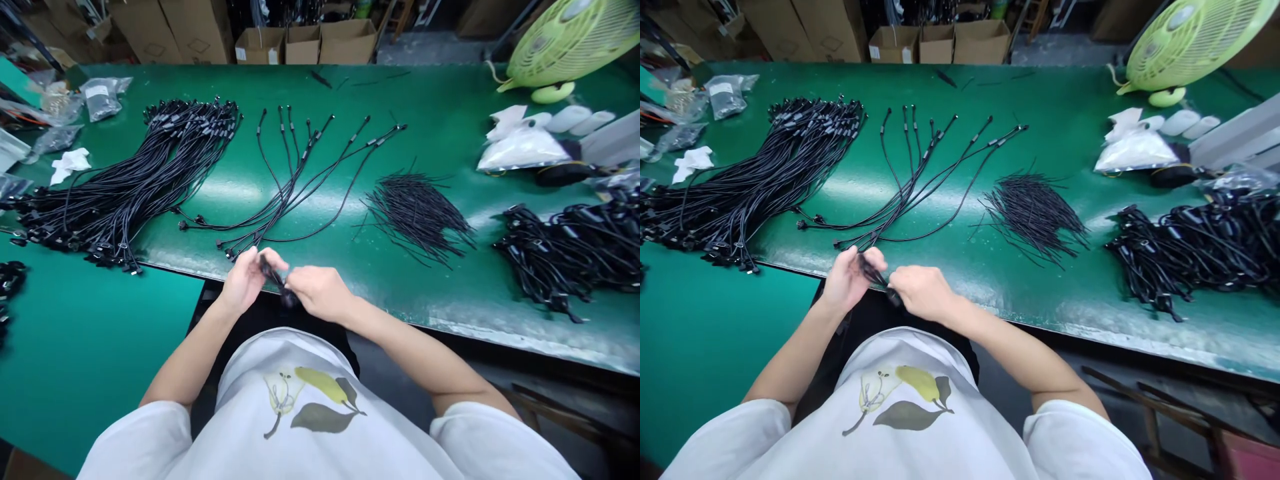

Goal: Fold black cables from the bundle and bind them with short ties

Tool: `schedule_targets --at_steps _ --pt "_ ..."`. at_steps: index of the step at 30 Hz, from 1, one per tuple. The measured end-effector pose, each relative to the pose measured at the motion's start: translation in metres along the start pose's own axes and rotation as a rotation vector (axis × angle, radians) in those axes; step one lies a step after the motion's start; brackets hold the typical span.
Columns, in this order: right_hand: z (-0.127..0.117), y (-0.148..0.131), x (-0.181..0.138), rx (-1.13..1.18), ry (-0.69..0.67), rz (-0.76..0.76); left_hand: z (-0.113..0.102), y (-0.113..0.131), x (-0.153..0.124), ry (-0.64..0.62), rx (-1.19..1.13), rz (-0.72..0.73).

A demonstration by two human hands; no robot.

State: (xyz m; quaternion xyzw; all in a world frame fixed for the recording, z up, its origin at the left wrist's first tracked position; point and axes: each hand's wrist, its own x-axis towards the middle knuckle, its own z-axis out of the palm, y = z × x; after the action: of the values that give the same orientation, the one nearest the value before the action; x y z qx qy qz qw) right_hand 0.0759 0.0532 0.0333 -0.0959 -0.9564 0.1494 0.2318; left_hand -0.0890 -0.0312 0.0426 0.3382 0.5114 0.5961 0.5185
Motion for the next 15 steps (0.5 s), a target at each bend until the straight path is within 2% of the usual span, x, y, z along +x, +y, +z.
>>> schedule_targets --at_steps 3,5,7,9,11,13,15 --pt "0.006 0.011 0.001 -0.121 0.008 0.070 0.002 0.002 -0.013 0.030 0.196 0.071" --pt "0.009 0.017 0.002 -0.242 0.022 0.035 0.008 -0.009 -0.018 0.152 0.211 0.042" --pt "0.012 0.018 0.003 -0.305 0.010 -0.016 0.015 -0.024 -0.019 0.230 0.112 -0.060" --pt "0.012 0.015 0.003 -0.279 -0.031 -0.016 0.021 -0.038 -0.018 0.181 -0.014 -0.188" --pt "0.012 0.011 0.005 -0.177 -0.046 0.082 0.027 -0.048 -0.017 0.110 -0.105 -0.231" --pt "0.012 0.006 0.006 0.041 -0.001 0.269 0.032 -0.053 -0.016 0.129 -0.104 -0.128" --pt "0.017 0.002 0.008 0.461 0.057 0.493 0.035 -0.055 -0.015 0.199 -0.022 0.026"
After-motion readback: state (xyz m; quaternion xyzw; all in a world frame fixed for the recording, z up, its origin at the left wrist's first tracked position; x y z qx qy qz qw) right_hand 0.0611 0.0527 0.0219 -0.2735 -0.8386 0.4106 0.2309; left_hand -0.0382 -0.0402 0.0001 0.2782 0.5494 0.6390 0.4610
